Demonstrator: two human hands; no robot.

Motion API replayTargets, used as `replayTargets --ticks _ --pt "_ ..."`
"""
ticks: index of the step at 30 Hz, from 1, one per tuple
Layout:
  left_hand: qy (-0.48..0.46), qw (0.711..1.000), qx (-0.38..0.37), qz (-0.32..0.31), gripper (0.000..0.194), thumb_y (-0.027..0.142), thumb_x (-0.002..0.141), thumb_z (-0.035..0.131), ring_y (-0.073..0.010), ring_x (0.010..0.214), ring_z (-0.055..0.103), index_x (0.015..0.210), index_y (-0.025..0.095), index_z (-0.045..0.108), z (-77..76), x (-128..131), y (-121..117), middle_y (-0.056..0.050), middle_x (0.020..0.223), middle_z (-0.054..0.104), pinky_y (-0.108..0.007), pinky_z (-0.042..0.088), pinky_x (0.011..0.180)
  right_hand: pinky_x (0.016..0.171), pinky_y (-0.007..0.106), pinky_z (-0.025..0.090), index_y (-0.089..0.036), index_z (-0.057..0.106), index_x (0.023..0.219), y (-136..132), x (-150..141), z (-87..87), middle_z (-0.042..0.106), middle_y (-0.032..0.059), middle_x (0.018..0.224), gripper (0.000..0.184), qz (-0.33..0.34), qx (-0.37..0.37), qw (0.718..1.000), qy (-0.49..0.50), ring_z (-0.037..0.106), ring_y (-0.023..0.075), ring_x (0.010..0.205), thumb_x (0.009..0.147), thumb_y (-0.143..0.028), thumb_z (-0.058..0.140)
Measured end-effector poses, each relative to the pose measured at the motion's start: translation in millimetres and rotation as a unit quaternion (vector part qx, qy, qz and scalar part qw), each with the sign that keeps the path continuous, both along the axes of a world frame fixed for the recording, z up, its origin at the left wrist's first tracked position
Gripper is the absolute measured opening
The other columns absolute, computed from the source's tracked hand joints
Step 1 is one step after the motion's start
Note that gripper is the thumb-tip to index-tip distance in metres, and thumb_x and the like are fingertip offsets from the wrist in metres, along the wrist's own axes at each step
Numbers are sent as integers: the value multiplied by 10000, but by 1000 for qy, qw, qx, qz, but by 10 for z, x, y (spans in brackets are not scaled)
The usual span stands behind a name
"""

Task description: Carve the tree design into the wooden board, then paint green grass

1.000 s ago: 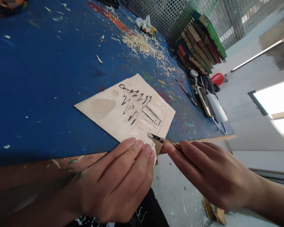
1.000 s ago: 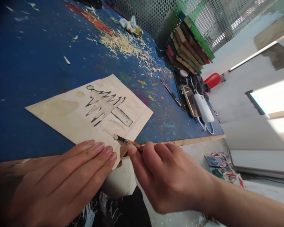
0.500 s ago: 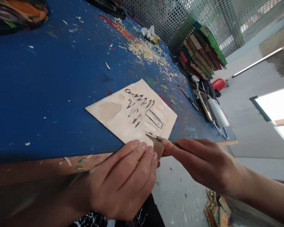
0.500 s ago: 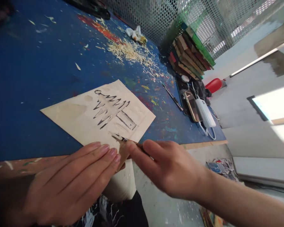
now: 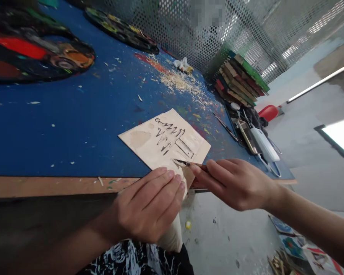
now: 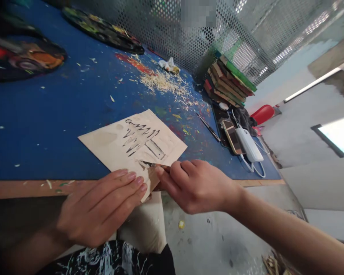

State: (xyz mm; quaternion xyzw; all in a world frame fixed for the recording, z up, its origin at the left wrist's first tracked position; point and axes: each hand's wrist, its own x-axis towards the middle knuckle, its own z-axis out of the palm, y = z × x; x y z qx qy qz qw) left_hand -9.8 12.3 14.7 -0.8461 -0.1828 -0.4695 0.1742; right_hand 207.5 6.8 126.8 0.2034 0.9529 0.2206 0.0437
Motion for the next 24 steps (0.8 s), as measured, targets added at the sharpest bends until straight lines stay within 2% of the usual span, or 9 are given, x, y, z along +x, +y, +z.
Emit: replayTargets --ticks 3,7,9,10,13,16,19,21,24 --pt "-14 1000 3 13 215 108 845 589 -216 998 653 1048 75 649 -15 -20 -16 -68 1024 706 -363 562 908 434 327 347 -26 513 1182 35 50 22 583 16 673 284 3 -20 1000 20 467 141 523 958 -194 461" --pt "-16 1000 -14 10 214 120 889 516 -206 1035 640 1053 95 651 -22 -60 -44 -56 1043 698 -361 548 940 508 325 437 -59 495 1213 129 311 32 672 75 816 289 9 -16 999 34 566 163 621 964 -199 450" --pt "-18 1000 -17 6 197 122 889 519 -205 1051 632 1026 95 657 -28 -69 -50 -55 1038 696 -357 532 975 581 319 488 -94 509 1203 242 493 -18 695 93 891 264 -40 13 996 82 620 177 716 953 -139 440" --pt "-21 1000 -18 7 185 121 885 525 -205 1057 629 1011 93 658 -34 -70 -50 -57 1032 695 -356 525 990 627 321 507 -116 523 1186 309 564 -56 699 93 917 255 -90 31 989 116 636 182 761 941 -113 454" --pt "-40 999 -4 9 158 117 872 538 -203 1032 638 968 92 661 -53 -56 -35 -55 1001 693 -350 527 985 766 376 533 -165 576 1106 471 583 -188 684 103 981 200 -190 42 958 210 639 223 900 916 -138 517" --pt "-48 999 21 11 177 119 883 499 -193 990 652 948 101 663 -67 -38 -19 -49 987 691 -343 536 955 860 386 528 -184 587 1120 486 310 -272 653 109 1060 235 -146 -87 938 302 613 220 1012 891 -238 593" --pt "-46 999 15 22 196 126 889 482 -196 1006 648 973 102 658 -77 -26 -28 -49 1004 686 -346 534 959 899 342 521 -160 564 1216 421 -13 -287 627 121 1114 397 -80 -246 916 307 593 195 1058 864 -326 644" --pt "-51 998 7 31 199 134 891 487 -203 1036 638 989 100 656 -89 -21 -41 -52 1020 683 -348 526 977 892 331 522 -143 579 1205 415 -134 -284 619 130 1112 381 -38 -291 907 303 585 189 1054 874 -326 631" --pt "-65 997 12 33 226 140 904 459 -203 1051 634 987 108 666 -111 -18 -40 -50 1025 686 -347 510 1000 883 327 518 -152 611 1124 475 -157 -301 626 113 1088 244 37 -312 902 296 577 168 1036 900 -245 593"
